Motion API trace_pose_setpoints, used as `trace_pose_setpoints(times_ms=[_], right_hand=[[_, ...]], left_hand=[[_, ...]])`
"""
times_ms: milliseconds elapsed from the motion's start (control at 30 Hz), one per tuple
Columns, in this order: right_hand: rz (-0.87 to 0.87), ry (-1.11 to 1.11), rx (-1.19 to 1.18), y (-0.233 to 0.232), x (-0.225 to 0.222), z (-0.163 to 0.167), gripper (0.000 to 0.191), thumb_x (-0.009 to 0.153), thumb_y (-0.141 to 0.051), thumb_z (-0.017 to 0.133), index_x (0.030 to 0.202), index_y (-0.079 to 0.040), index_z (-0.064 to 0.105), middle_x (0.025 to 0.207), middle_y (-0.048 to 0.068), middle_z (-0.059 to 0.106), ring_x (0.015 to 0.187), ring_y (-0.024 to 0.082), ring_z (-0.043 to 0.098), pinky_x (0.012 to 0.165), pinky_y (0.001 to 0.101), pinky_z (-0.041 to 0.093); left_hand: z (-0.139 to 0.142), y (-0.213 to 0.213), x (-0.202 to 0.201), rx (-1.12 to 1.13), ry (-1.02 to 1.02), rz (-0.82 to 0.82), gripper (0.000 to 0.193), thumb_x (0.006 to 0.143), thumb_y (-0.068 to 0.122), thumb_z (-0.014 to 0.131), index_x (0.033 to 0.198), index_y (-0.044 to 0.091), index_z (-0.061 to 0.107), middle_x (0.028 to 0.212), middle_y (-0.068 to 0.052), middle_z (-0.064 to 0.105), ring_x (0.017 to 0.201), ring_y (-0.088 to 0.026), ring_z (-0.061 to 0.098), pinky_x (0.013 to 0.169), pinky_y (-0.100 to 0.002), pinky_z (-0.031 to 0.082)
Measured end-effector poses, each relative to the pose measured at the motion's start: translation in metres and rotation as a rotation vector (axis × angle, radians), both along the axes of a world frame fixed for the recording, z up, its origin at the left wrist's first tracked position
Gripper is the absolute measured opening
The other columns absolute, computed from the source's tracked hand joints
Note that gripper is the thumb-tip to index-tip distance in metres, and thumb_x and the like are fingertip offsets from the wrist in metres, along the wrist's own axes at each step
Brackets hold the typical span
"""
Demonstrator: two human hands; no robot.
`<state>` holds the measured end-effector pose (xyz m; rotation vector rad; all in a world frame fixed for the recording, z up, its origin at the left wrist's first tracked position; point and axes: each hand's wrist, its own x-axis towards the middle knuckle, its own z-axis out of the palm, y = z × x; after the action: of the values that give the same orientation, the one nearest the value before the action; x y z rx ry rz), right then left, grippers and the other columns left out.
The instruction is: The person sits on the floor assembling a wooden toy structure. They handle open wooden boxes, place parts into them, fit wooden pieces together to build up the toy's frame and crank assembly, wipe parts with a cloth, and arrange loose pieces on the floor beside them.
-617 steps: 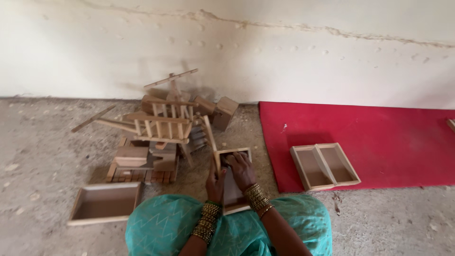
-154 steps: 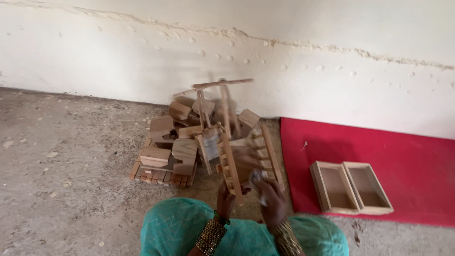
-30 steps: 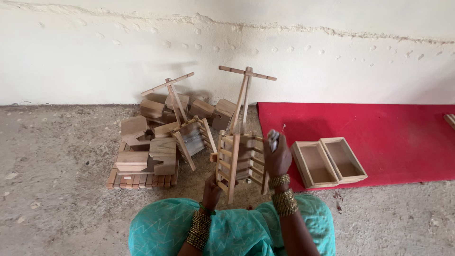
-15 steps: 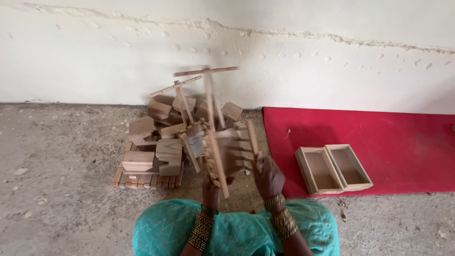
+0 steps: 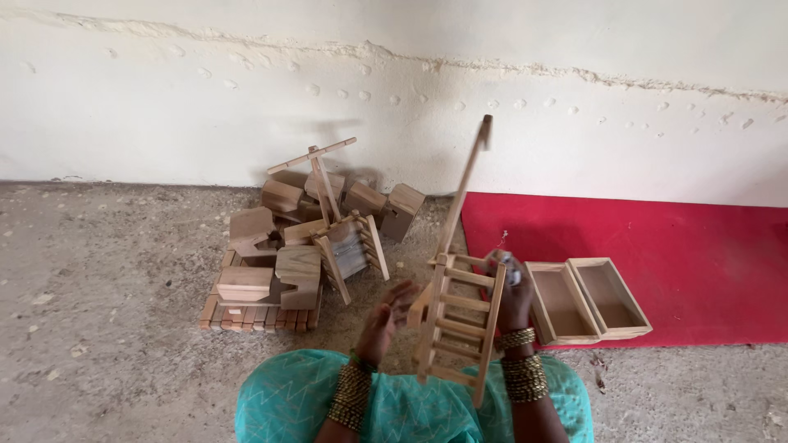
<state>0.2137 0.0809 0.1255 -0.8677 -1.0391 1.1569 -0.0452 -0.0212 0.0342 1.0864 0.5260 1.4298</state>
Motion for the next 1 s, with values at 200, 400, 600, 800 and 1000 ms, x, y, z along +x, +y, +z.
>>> trace_pose_setpoints(times_ms=[200,400,600,800,1000], right_hand=[[-0.189,-0.913,0.229,-0.017,-0.065,-0.028,0.020,0.104,-0.023,0.062,0.113,-0.007,0.071,0.103,0.006,0.079,0.084,0.019,0.074,0.067,0.0356,0.060],[-0.328,-0.763,0.496,-0.025,-0.065,-0.002,0.023,0.102,-0.022,0.062,0.115,-0.006,0.072,0.097,0.011,0.078,0.078,0.022,0.076,0.062,0.0360,0.064],[-0.342,-0.862,0.477,-0.093,-0.065,0.025,0.039,0.099,-0.015,0.063,0.136,-0.004,0.060,0.124,0.017,0.070,0.099,0.024,0.074,0.079,0.0393,0.063],[-0.164,-0.991,0.843,-0.144,-0.107,0.043,0.049,0.098,-0.018,0.055,0.145,-0.007,0.056,0.157,0.017,0.049,0.150,0.032,0.042,0.125,0.0544,0.031],[-0.082,-0.960,0.818,-0.117,-0.113,0.085,0.049,0.103,-0.011,0.053,0.151,-0.004,0.050,0.160,0.016,0.047,0.152,0.031,0.042,0.129,0.0513,0.030]], left_hand=[[-0.014,0.007,0.025,-0.109,-0.602,-0.391,0.082,0.096,0.065,0.054,0.154,0.007,0.045,0.149,-0.017,0.052,0.126,-0.029,0.060,0.103,-0.046,0.054],[-0.042,0.016,0.004,-0.366,-0.491,0.198,0.055,0.103,0.045,0.055,0.143,0.007,0.058,0.121,-0.011,0.068,0.103,-0.022,0.068,0.081,-0.039,0.061],[-0.044,0.024,0.005,-0.395,-0.772,0.352,0.040,0.103,0.035,0.066,0.130,0.006,0.064,0.107,-0.009,0.069,0.093,-0.022,0.071,0.074,-0.039,0.062],[-0.033,0.015,-0.002,-0.346,-0.640,0.508,0.044,0.098,0.030,0.065,0.131,0.001,0.062,0.105,-0.010,0.072,0.091,-0.022,0.073,0.074,-0.036,0.063],[-0.028,0.012,0.001,-0.209,-0.579,0.499,0.045,0.102,0.027,0.064,0.136,-0.002,0.061,0.112,-0.012,0.072,0.092,-0.023,0.071,0.075,-0.036,0.061]])
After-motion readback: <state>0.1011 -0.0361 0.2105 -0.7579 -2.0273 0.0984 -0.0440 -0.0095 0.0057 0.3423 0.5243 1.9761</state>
